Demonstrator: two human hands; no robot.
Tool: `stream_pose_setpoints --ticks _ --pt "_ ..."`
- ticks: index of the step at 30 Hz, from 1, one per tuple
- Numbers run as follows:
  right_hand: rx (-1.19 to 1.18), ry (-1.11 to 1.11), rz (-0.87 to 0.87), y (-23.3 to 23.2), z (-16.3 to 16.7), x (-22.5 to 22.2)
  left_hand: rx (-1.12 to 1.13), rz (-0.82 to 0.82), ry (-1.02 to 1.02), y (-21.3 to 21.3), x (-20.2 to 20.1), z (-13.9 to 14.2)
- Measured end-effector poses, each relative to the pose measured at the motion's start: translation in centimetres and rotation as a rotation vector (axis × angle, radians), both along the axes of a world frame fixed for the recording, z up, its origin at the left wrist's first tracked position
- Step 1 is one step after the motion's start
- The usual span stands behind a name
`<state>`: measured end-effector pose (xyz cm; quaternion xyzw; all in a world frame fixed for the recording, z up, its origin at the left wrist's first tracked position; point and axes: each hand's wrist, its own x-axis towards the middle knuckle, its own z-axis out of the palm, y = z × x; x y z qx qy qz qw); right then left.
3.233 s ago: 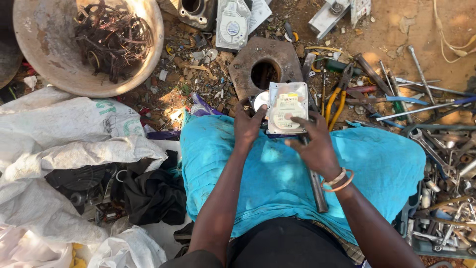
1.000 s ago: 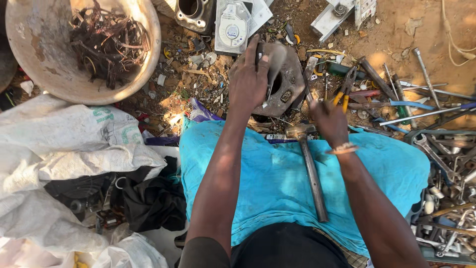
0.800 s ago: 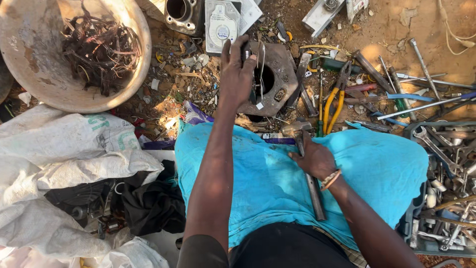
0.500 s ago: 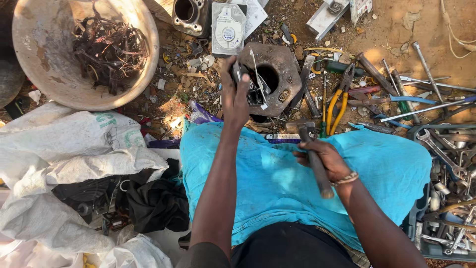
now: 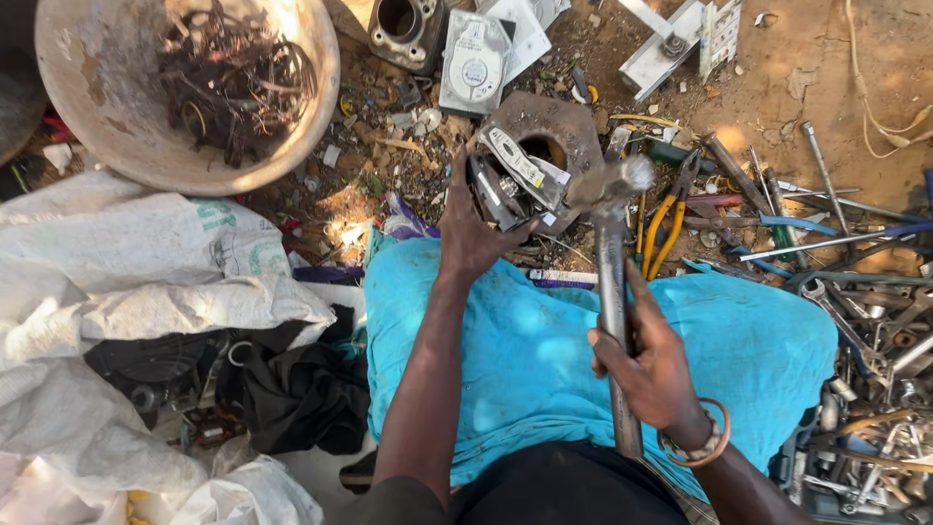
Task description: The person sits on the ground with a blue cloth on their lap and dismantles hard drives by hammering and prying them on a stone anvil block. They strike the drives with a hammer, use a flat pry bar to break them open, remove platters and internal parts, and place scrap pieces into a large bowl of metal scrap.
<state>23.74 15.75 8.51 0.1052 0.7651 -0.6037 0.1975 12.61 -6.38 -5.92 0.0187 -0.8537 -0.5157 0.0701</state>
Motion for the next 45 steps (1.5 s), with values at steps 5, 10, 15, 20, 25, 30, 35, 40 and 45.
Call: stream_pose_setpoints --ticks 5,10,15,20,25,30,35,40,45 --pt "0.203 0.089 0.015 -0.8 1.8 -0.4 -0.017 -0.012 0.145 -0.4 0.9 -0.4" --pt "0.139 0.077 -0.028 -1.0 1.0 -0.5 -0.129 -0.087 0.572 1.1 0.5 -0.1" --pt "0.14 0.112 -0.105 0.1 0.8 -1.1 -0.064 -0.263 0.532 2.5 -2.5 0.7" --pt "0.179 0.068 -0.162 0.8 0.9 -1.2 0.118 -0.209 0.269 1.8 -1.5 0.7" --pt "0.237 0.111 -0.083 0.7 0.9 0.2 0.224 -0.075 0.251 0.9 0.8 1.2" --pt "0.272 0.242 -0.042 0.8 1.5 1.0 0.33 0.106 0.167 0.6 0.9 2.9" --pt "0.261 0.197 -0.061 0.7 1.5 0.5 0.377 0.055 -0.01 1.2 -0.7 1.9" --pt "0.184 0.163 -0.115 0.7 1.4 0.3 0.309 0.161 0.053 2.0 -0.8 1.1" --pt "0.236 0.174 -0.133 1.2 1.6 0.7 0.589 0.207 -0.236 1.9 -1.3 1.9"
